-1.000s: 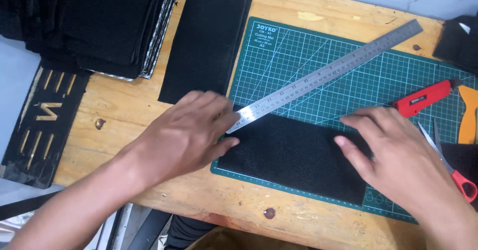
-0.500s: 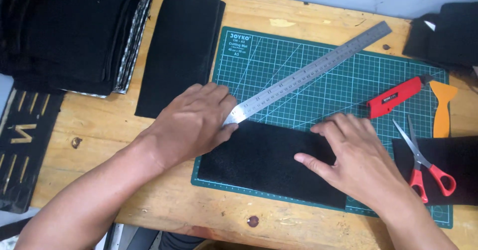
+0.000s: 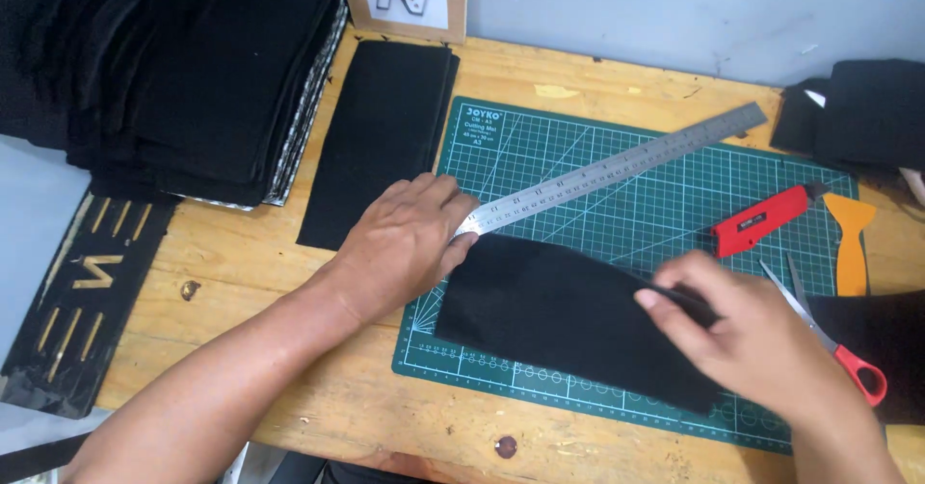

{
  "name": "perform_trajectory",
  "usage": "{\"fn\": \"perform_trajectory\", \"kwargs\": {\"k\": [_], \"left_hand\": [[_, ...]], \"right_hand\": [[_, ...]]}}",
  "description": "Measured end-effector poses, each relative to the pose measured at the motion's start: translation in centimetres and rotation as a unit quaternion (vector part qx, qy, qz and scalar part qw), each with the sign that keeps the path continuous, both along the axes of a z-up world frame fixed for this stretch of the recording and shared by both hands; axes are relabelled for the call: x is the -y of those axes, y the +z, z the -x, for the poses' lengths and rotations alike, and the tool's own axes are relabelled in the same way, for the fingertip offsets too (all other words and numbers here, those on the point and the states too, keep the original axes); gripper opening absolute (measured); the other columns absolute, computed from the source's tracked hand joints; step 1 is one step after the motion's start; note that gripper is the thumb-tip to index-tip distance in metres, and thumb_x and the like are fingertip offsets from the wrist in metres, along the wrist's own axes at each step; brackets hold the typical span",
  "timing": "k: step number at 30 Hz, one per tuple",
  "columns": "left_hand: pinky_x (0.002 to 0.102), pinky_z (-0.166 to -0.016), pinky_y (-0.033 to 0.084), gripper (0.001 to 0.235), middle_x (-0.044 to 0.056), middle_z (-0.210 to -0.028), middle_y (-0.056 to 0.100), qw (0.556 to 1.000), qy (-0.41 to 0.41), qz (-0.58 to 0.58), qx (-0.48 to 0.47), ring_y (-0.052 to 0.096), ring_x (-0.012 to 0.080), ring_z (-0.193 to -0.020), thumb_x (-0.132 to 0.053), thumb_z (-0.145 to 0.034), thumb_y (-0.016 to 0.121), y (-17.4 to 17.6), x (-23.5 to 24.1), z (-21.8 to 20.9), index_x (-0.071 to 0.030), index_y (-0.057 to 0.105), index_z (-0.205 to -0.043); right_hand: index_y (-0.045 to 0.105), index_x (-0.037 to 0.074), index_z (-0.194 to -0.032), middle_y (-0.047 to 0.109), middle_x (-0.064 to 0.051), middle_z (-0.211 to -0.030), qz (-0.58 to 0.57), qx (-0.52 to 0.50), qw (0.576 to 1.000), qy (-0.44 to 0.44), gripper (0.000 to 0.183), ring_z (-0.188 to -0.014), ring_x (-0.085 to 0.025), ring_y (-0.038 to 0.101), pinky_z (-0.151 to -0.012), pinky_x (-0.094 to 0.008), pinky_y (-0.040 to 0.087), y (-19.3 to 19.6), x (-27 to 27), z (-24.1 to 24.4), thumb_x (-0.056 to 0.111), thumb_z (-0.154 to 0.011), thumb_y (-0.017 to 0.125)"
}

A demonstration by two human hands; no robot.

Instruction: The person cuts a piece of black fabric using red scissors on a green cutting mat. They then smooth the cut piece and place it on a stack of similar fabric pieces.

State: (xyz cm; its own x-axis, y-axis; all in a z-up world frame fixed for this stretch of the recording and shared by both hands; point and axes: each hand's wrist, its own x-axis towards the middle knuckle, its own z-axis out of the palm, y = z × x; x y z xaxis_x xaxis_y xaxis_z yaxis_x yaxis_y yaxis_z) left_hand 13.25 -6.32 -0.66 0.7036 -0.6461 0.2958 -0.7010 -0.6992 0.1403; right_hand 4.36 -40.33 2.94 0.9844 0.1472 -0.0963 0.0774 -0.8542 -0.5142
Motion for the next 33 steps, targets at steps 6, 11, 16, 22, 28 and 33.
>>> {"fn": "perform_trajectory", "kwargs": {"k": [6,11,16,22,28,33], "left_hand": [[0.048,-0.103,0.042,0.045,0.017,-0.129,0.062,0.990,-0.030,0.134,-0.033,0.057,0.0344,-0.123,-0.035,-0.105,0.056,2.1,0.6,0.2,0.000,0.061,-0.133],[0.064,-0.116,0.039,0.080,0.024,-0.150,0.051,0.957,-0.173,0.212,-0.101,0.050,0.0403,-0.140,-0.061,-0.092,0.054,4.0,2.0,2.5,0.001,0.047,-0.143],[0.041,-0.095,0.057,0.045,0.001,-0.109,0.076,0.920,-0.227,0.250,-0.200,0.075,0.0224,-0.104,-0.048,-0.090,0.070,4.8,2.2,4.1,-0.014,0.065,-0.119],[0.035,-0.088,0.055,0.065,0.007,-0.110,0.067,0.878,-0.287,0.278,-0.264,0.069,0.0216,-0.099,-0.055,-0.087,0.070,6.4,1.9,4.0,-0.013,0.056,-0.135],[0.038,-0.059,0.049,0.022,-0.003,-0.087,0.075,0.932,-0.164,0.133,-0.295,0.075,0.0211,-0.076,-0.039,-0.097,0.064,6.2,2.5,4.8,-0.023,0.068,-0.111],[0.024,-0.065,0.045,0.014,-0.006,-0.080,0.060,0.879,-0.088,0.336,-0.328,0.056,0.0049,-0.075,-0.023,-0.102,0.065,4.9,1.2,2.9,-0.011,0.069,-0.096]], "right_hand": [[0.074,0.003,-0.099,0.077,-0.006,-0.094,-0.125,0.220,0.964,0.083,0.011,-0.084,-0.015,0.074,-0.084,-0.026,0.057,0.3,2.7,-0.2,0.002,-0.089,0.069],[0.075,0.011,-0.105,0.076,-0.004,-0.089,-0.191,0.248,0.915,0.256,0.023,-0.072,-0.013,0.072,-0.066,-0.025,0.059,1.5,0.4,-0.1,0.002,-0.085,0.069],[0.072,0.009,-0.113,0.073,-0.004,-0.089,-0.134,0.285,0.911,0.266,0.024,-0.069,-0.017,0.068,-0.065,-0.029,0.055,2.2,-1.1,0.4,0.007,-0.089,0.070],[0.075,0.011,-0.111,0.073,-0.004,-0.094,-0.076,0.270,0.938,0.204,0.022,-0.075,-0.015,0.072,-0.065,-0.028,0.059,2.0,-1.3,0.5,0.015,-0.090,0.071],[0.071,0.005,-0.117,0.078,-0.007,-0.109,-0.068,0.325,0.927,0.173,0.035,-0.084,-0.017,0.076,-0.080,-0.030,0.061,1.1,-1.2,0.7,0.013,-0.084,0.081],[0.037,-0.006,-0.150,0.067,-0.026,-0.121,-0.144,0.307,0.939,0.055,0.068,-0.102,-0.029,0.071,-0.094,-0.037,0.062,1.0,-0.6,0.1,0.002,-0.092,0.071]]}}
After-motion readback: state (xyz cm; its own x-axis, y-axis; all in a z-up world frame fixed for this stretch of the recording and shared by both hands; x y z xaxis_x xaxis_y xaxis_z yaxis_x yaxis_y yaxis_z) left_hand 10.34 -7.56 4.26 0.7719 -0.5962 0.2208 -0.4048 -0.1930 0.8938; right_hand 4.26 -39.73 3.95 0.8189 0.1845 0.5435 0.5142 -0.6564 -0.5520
